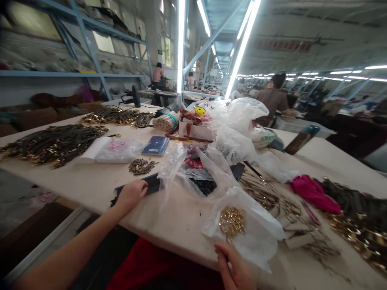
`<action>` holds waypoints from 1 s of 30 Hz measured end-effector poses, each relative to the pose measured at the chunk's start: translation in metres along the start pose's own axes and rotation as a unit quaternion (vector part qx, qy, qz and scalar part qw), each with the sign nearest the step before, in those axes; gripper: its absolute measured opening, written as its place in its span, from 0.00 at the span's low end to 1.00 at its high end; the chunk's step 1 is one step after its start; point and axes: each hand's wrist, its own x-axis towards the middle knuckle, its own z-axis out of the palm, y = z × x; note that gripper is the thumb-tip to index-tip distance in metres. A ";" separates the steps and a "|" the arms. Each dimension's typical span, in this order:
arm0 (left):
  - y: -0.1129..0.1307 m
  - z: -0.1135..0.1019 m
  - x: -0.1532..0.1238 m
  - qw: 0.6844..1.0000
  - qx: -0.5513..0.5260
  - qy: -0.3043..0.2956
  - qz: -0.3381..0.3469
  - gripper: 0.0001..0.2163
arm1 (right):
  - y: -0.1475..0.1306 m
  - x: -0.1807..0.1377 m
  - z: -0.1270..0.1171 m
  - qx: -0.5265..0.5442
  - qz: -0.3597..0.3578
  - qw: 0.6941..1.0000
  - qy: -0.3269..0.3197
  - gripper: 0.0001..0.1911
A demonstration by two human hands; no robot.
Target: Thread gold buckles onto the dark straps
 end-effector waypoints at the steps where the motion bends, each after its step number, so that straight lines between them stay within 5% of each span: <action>1: 0.000 -0.008 -0.004 1.000 -0.009 0.012 -0.013 0.10 | -0.006 0.001 0.003 0.001 0.001 1.000 -0.014 0.09; 5: 0.020 -0.037 -0.031 0.981 -0.176 0.049 -0.064 0.14 | -0.024 0.009 0.019 -0.004 0.025 0.997 -0.069 0.10; 7: 0.044 -0.041 -0.051 0.934 -0.353 -0.048 -0.033 0.13 | -0.029 0.014 0.027 -0.012 0.035 0.995 -0.096 0.10; 11: 0.102 -0.022 -0.083 0.699 -0.626 -0.336 -0.082 0.14 | -0.030 0.027 0.031 -0.051 0.014 0.990 -0.133 0.10; 13: 0.123 -0.011 -0.088 0.603 -0.681 -0.388 -0.151 0.16 | -0.024 0.036 0.027 -0.081 0.015 0.990 -0.119 0.10; 15: 0.135 -0.005 -0.087 0.548 -0.711 -0.394 -0.198 0.16 | -0.013 0.048 0.021 -0.103 0.029 0.991 -0.082 0.10; 19: 0.142 -0.008 -0.079 0.522 -0.732 -0.365 -0.241 0.15 | 0.006 0.087 0.015 -0.142 0.028 0.989 -0.022 0.11; 25: 0.145 -0.019 -0.072 0.507 -0.739 -0.343 -0.282 0.16 | 0.015 0.158 0.041 -0.175 0.021 0.984 -0.030 0.12; 30: 0.148 -0.025 -0.067 0.476 -0.755 -0.336 -0.300 0.17 | 0.028 0.174 0.057 -0.188 0.043 0.980 -0.049 0.06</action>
